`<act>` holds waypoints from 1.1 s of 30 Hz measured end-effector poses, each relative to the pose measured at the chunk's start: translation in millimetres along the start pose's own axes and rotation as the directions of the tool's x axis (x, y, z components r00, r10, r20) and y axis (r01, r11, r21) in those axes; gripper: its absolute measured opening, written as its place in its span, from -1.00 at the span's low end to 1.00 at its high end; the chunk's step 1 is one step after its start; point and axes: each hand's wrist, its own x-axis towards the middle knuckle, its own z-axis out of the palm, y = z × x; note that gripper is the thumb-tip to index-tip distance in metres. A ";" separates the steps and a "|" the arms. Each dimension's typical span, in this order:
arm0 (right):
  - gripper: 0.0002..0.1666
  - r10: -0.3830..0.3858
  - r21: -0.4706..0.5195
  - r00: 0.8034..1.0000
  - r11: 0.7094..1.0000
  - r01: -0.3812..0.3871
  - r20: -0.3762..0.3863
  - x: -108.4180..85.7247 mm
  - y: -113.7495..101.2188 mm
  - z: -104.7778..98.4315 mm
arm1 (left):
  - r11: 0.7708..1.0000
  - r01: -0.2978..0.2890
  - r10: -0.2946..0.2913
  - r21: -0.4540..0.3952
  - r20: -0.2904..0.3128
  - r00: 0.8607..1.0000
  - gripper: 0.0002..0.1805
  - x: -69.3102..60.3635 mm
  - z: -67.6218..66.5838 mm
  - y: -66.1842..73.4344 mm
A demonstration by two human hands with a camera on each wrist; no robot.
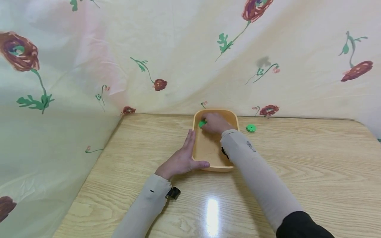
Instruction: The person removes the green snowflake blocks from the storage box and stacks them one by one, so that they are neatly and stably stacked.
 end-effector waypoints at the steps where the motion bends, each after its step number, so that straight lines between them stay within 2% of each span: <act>1: -0.58 0.000 -0.001 1.000 1.000 0.000 0.000 -0.4 -0.5 -0.8 | 1.000 0.003 -0.003 -0.001 0.000 1.000 0.41 0.3 0.1 0.2; 11: -0.55 -0.009 -0.019 1.000 1.000 0.009 -0.002 2.2 2.2 -0.4 | 1.000 0.012 -0.012 -0.017 0.000 1.000 0.42 2.1 -0.3 1.9; 17: -0.57 0.000 0.017 1.000 1.000 0.000 0.004 4.0 2.8 -1.9 | 1.000 0.024 -0.024 -0.018 -0.001 1.000 0.42 2.7 -0.4 4.3; 22: -0.67 0.031 0.071 1.000 0.997 -0.031 0.006 7.3 3.7 -2.8 | 0.999 0.034 -0.034 -0.021 0.001 0.999 0.42 3.6 -0.9 6.1; 26: -0.74 0.041 0.074 0.999 0.996 -0.040 -0.007 9.3 4.2 -3.4 | 0.999 0.036 -0.036 -0.022 0.002 0.999 0.42 3.8 -1.6 7.8; 33: -0.71 0.047 0.088 0.999 0.995 -0.046 -0.012 11.5 5.7 -4.2 | 0.999 0.038 -0.038 -0.014 0.001 0.999 0.42 5.0 -2.6 9.7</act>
